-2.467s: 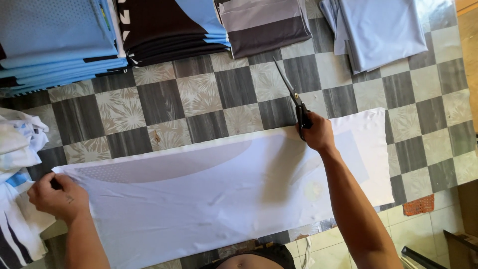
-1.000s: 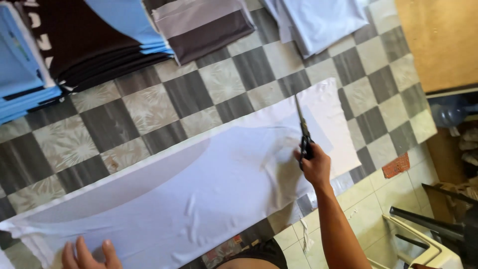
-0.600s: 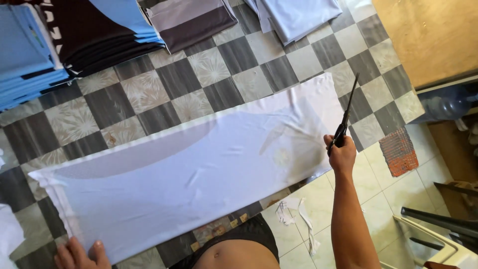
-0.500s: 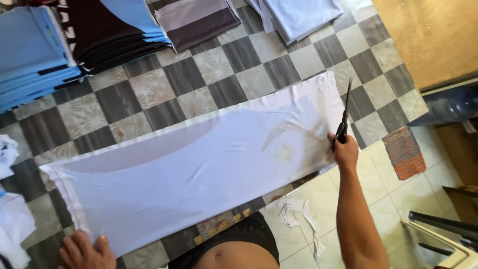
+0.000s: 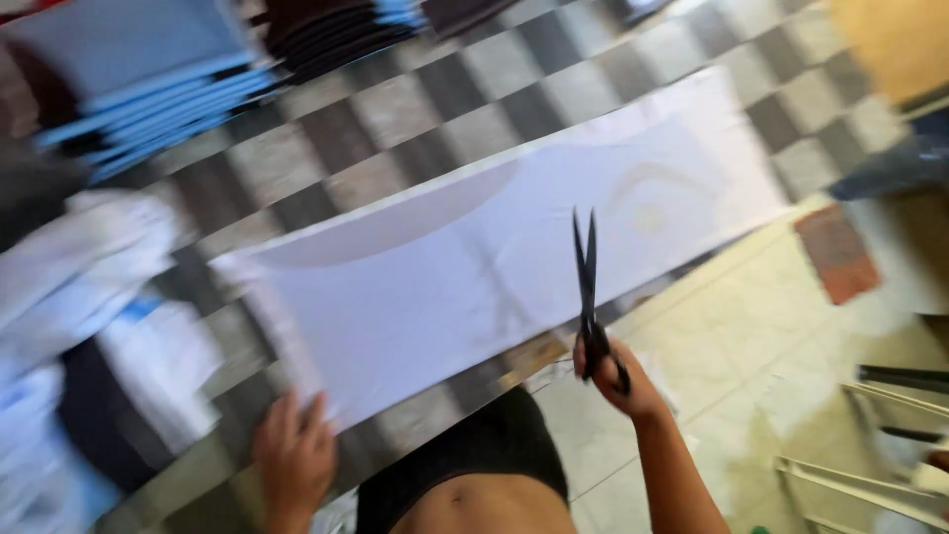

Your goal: A person uses large scissors to cut out pattern pieces from fabric on a table and then folds the finished pieces.

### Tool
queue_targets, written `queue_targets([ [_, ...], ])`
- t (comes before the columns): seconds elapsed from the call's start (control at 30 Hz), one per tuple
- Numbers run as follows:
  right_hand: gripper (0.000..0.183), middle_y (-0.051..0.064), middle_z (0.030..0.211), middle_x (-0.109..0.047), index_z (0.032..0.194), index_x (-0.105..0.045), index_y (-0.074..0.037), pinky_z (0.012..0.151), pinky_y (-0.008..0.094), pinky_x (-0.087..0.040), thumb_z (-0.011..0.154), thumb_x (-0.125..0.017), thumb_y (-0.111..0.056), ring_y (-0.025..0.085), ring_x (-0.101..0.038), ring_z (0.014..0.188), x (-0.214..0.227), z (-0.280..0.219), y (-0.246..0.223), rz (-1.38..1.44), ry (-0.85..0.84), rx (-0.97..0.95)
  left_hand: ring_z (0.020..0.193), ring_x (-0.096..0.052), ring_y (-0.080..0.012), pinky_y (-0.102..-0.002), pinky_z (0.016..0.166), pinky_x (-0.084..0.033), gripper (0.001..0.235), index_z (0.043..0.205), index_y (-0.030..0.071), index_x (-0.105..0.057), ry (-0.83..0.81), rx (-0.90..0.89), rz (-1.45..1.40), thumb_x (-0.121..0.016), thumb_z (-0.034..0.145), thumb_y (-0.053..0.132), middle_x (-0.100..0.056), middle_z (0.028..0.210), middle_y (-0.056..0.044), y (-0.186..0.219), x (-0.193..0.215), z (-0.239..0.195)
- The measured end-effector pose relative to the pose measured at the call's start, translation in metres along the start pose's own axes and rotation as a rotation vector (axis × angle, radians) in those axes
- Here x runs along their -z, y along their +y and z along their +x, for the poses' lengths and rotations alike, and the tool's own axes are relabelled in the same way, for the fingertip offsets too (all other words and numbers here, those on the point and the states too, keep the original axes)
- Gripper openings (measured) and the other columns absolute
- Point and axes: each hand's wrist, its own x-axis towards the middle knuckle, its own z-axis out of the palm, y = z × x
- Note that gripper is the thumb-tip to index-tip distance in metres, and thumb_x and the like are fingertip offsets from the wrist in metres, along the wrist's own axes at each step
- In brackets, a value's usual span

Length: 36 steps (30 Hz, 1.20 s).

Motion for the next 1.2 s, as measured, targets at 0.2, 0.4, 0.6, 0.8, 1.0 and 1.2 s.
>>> queue_targets([
  [0.2, 0.064, 0.012, 0.056, -0.072, 0.079, -0.069, -0.004, 0.048, 0.032, -0.044, 0.084, -0.09, -0.064, 0.017, -0.067, 0.05, -0.18, -0.092, 0.05, -0.023, -0.111, -0.548, 0.126, -0.07, -0.0352, -0.059, 0.098, -0.053, 0.032, 0.133, 0.033, -0.085, -0.013, 0.005, -0.084, -0.073, 0.106, 0.047, -0.073, 0.156, -0.003, -0.037, 0.013, 0.004],
  [0.4, 0.088, 0.001, 0.089, -0.056, 0.11, -0.068, -0.007, 0.07, 0.031, -0.043, 0.073, -0.081, -0.086, 0.015, -0.05, 0.08, -0.228, -0.145, 0.073, -0.103, -0.336, -0.822, 0.142, -0.062, -0.0375, -0.064, 0.115, -0.047, 0.045, 0.141, 0.026, -0.08, -0.074, -0.04, -0.189, -0.076, 0.105, 0.053, -0.068, 0.159, -0.009, -0.052, 0.035, 0.012],
  [0.6, 0.084, 0.0, 0.088, -0.053, 0.114, -0.065, -0.008, 0.064, 0.03, -0.038, 0.077, -0.082, -0.082, 0.012, -0.044, 0.075, -0.274, -0.146, 0.079, -0.061, -0.325, -0.872, 0.145, -0.062, -0.0398, -0.07, 0.12, -0.046, 0.052, 0.144, 0.021, -0.077, -0.107, -0.071, -0.198, -0.083, 0.103, 0.053, -0.067, 0.157, -0.013, -0.056, 0.039, 0.013],
  [0.8, 0.082, -0.001, 0.105, -0.061, 0.115, -0.064, -0.013, 0.086, 0.034, -0.05, 0.081, -0.07, -0.088, 0.014, -0.056, 0.096, -0.329, -0.114, 0.105, -0.244, -0.265, -0.739, 0.145, -0.061, -0.0391, -0.068, 0.122, -0.045, 0.055, 0.145, 0.021, -0.079, -0.099, -0.045, -0.229, -0.086, 0.102, 0.053, -0.068, 0.159, -0.012, -0.056, 0.035, 0.008],
  [1.0, 0.084, -0.002, 0.103, -0.066, 0.112, -0.063, -0.014, 0.086, 0.035, -0.053, 0.074, -0.07, -0.089, 0.013, -0.061, 0.095, -0.366, -0.081, 0.098, -0.31, -0.149, -0.787, 0.145, -0.061, -0.039, -0.069, 0.122, -0.044, 0.056, 0.143, 0.019, -0.08, -0.101, -0.048, -0.227, -0.087, 0.1, 0.054, -0.068, 0.158, -0.012, -0.057, 0.034, 0.008],
  [1.2, 0.071, 0.015, 0.097, -0.07, 0.116, -0.068, -0.012, 0.093, 0.045, -0.055, 0.093, -0.085, -0.076, 0.028, -0.07, 0.1, -0.355, -0.094, 0.145, -0.331, -0.162, -0.732, 0.146, -0.062, -0.0314, -0.061, 0.126, -0.041, 0.063, 0.141, 0.027, -0.082, 0.067, -0.068, -0.147, -0.086, 0.092, 0.066, -0.069, 0.157, -0.008, -0.061, 0.001, -0.005],
])
